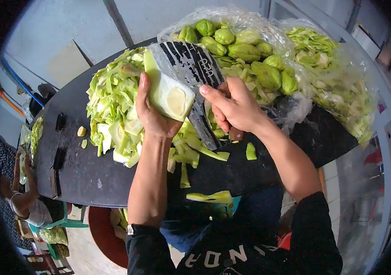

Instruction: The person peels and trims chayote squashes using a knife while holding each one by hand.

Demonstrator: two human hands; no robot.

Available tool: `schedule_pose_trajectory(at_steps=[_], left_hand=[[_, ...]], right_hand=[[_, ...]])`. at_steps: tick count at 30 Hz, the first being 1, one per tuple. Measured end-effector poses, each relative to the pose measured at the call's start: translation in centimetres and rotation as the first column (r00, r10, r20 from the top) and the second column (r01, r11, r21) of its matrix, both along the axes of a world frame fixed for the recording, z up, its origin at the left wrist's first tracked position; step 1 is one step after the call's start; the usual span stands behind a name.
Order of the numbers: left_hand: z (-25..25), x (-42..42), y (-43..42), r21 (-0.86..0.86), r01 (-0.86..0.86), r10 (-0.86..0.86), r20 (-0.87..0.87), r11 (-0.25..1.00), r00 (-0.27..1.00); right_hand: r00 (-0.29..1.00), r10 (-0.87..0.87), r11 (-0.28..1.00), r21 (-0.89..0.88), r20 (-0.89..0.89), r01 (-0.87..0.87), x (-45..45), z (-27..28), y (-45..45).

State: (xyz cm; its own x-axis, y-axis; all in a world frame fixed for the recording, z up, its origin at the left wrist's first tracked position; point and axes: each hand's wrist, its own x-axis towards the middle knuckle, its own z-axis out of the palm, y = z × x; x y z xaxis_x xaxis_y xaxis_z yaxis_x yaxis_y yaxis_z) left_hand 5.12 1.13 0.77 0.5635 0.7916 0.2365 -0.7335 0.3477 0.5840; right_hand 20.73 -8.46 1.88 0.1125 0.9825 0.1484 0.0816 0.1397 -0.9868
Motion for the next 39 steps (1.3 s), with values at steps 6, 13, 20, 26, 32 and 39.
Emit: schedule_pose_trajectory(at_steps=[6, 13, 20, 26, 32, 39], left_hand=[[0.6, 0.2, -0.2, -0.013, 0.09, -0.09, 0.052, 0.996, 0.995], [1.0, -0.2, -0.6, -0.032, 0.16, -0.157, 0.088, 0.987, 0.984], [0.8, -0.4, 0.9, 0.0, -0.119, 0.118, 0.129, 0.993, 0.985], [-0.2, -0.4, 1.8, -0.067, -0.359, 0.361, 0.311, 0.931, 0.879], [-1.9, -0.7, 3.3, 0.029, -0.362, 0.311, 0.451, 0.932, 0.837], [-0.7, -1.0, 2.0, 0.023, -0.442, 0.398, 0.397, 0.897, 0.827]], right_hand=[[0.999, 0.014, 1.0, -0.019, -0.029, -0.015, 0.8, 1.2, -0.4], [0.998, 0.065, 0.997, -0.032, -0.015, -0.066, 1.3, 2.3, -1.2], [0.944, -0.234, 0.962, 0.196, 0.232, 0.19, 0.2, 1.4, -1.1], [0.359, -0.587, 0.724, 0.669, 0.726, -0.17, -5.1, -0.4, -1.8], [0.282, -0.607, 0.702, 0.667, 0.743, -0.25, -5.8, -0.9, -1.8], [0.275, -0.573, 0.743, 0.631, 0.772, -0.222, -6.0, -1.1, -2.0]])
